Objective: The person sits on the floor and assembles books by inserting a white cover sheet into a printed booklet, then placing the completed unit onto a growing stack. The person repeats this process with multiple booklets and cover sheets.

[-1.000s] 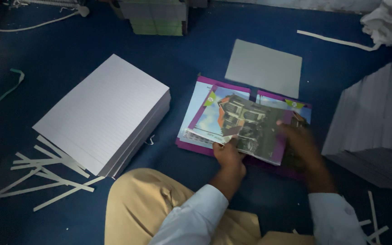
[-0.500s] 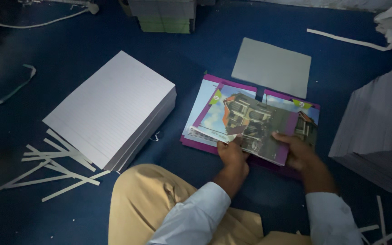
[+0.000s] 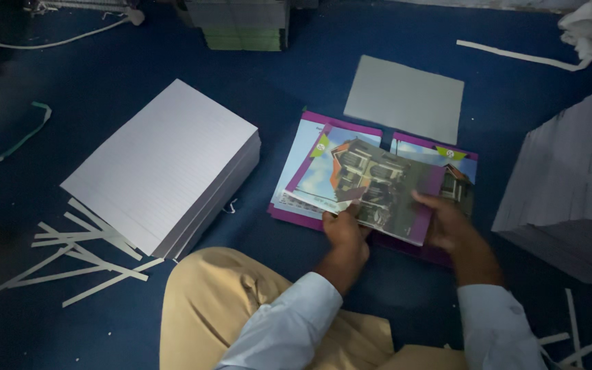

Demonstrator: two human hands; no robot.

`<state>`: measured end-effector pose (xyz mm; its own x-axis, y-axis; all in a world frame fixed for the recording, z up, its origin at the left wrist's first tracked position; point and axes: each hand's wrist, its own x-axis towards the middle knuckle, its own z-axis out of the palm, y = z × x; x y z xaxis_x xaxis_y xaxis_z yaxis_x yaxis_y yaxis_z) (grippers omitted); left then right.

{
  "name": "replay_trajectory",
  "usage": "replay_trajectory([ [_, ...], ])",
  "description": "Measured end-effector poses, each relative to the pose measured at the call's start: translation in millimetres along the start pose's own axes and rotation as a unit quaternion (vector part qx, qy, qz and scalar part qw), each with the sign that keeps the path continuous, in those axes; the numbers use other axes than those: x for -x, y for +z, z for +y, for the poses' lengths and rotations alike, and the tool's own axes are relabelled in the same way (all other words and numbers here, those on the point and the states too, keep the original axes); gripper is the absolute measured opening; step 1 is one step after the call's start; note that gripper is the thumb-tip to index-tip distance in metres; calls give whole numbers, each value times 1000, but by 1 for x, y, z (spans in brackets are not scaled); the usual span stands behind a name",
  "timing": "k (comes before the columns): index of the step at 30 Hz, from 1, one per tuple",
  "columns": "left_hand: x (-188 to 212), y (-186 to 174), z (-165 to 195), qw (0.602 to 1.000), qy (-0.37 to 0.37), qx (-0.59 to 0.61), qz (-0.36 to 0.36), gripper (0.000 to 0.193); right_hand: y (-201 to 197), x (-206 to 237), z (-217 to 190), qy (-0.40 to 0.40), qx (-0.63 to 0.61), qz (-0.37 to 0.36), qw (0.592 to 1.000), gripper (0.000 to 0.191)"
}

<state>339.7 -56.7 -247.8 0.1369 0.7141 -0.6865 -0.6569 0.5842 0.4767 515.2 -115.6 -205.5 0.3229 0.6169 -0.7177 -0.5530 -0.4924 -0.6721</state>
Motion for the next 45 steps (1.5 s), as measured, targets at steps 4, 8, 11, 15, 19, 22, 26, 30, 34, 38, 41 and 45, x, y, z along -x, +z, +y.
replay_trajectory([
  [4,5,3,5,1000,-1,-19,2,36,2,-4,3,-12,42,-10,999,71],
  [8,13,7,13,999,-22,-23,5,38,-2,-14,7,-12,38,3,999,70],
  [11,14,9,19,999,-17,-15,-37,42,-11,-24,12,-23,20,-19,999,68],
  [15,0,6,32,1000,-7,19,-18,43,-21,-38,14,-33,-21,-58,998,63],
  [19,-29,1,70,991,20,106,-79,48,-32,-40,10,-20,-24,-46,998,63],
  [22,-32,1,95,992,12,82,-91,78,-36,-37,5,-44,5,-34,998,66],
  [26,-18,13,132,994,-77,56,-61,119,-49,-28,-6,1,55,66,996,60],
  [30,-13,35,176,955,-120,-211,-170,117,-76,-17,-19,-31,32,-53,998,54],
  [34,-10,48,196,858,-44,-430,-277,97,-88,-17,-28,-27,-1,-211,977,45],
  [38,-6,44,204,793,17,-542,-277,70,-72,-11,-28,-13,32,-198,980,44],
  [41,-4,38,202,771,32,-589,-238,56,-52,0,-27,-50,100,-104,988,48],
  [45,-10,36,189,794,115,-522,-290,33,-34,11,-30,-112,128,-30,985,50],
])
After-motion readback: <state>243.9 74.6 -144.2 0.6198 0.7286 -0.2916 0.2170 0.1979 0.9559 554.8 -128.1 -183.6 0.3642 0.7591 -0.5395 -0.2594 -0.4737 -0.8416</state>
